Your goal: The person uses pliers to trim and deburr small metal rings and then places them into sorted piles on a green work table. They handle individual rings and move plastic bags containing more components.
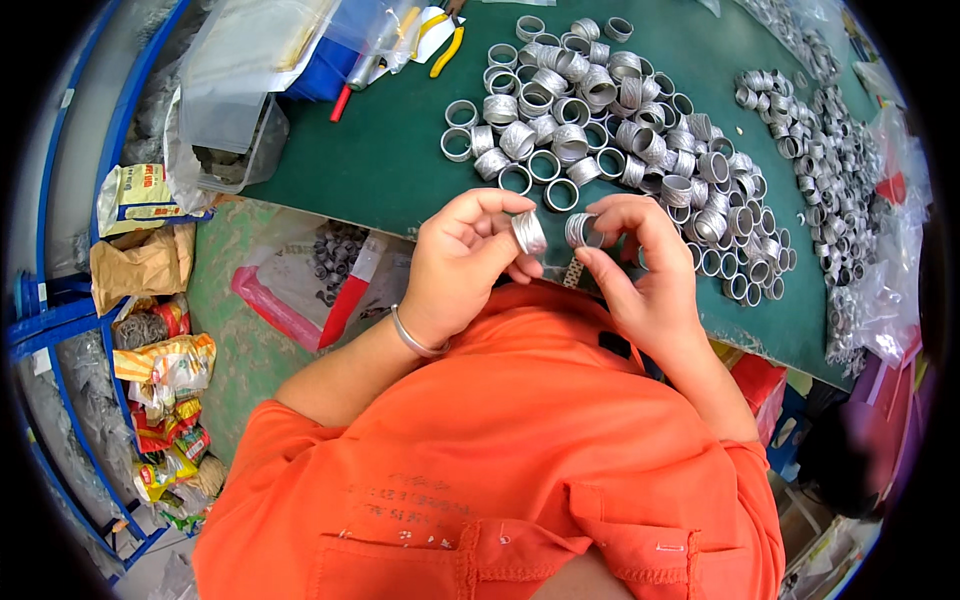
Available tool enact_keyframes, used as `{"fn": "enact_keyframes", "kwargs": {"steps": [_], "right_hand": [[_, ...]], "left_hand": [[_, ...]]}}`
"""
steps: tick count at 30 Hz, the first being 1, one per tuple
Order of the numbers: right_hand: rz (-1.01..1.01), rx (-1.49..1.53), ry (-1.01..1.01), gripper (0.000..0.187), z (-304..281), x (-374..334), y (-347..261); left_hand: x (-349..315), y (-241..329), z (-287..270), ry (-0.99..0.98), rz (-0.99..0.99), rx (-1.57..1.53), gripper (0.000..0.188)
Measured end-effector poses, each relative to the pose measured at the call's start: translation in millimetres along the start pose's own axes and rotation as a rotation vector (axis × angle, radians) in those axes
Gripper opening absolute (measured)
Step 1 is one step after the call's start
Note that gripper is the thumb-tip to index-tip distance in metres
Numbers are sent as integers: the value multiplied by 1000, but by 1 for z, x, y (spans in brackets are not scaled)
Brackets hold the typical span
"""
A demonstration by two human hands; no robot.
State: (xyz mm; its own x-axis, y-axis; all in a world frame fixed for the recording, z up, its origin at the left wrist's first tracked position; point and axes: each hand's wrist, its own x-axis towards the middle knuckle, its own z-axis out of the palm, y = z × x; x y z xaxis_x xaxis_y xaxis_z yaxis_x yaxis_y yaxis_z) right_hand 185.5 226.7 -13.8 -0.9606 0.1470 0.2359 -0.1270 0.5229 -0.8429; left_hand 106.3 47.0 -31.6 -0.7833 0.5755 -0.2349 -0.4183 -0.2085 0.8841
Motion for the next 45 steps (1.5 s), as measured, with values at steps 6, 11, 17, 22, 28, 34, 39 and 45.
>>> {"fn": "enact_keyframes", "kwargs": {"steps": [6,11,17,22,28,34,39,45], "right_hand": [[346,838,-56,48,4,-1,-4],[429,1051,-96,47,4,-2,-6],[398,1106,-108,46,6,-4,-2],[403,1090,-109,47,7,-5,-2],[324,723,-35,43,10,-6,-2],[-211,-469,8,33,4,1,1],[-217,-641,15,31,5,-1,7],[-309,-183,50,49,0,3,-8]], "left_hand": [[0,9,-5,-165,-305,-477,25],[1,5,-12,-313,-326,-584,24],[-4,11,0,-216,-251,-437,25],[-3,10,-1,-241,-227,-420,26],[-1,9,-9,-326,-304,-519,25],[-3,8,-7,-273,-364,-547,33],[-2,12,-6,-310,-354,-582,41],[2,8,-1,-292,-318,-431,34]]}}
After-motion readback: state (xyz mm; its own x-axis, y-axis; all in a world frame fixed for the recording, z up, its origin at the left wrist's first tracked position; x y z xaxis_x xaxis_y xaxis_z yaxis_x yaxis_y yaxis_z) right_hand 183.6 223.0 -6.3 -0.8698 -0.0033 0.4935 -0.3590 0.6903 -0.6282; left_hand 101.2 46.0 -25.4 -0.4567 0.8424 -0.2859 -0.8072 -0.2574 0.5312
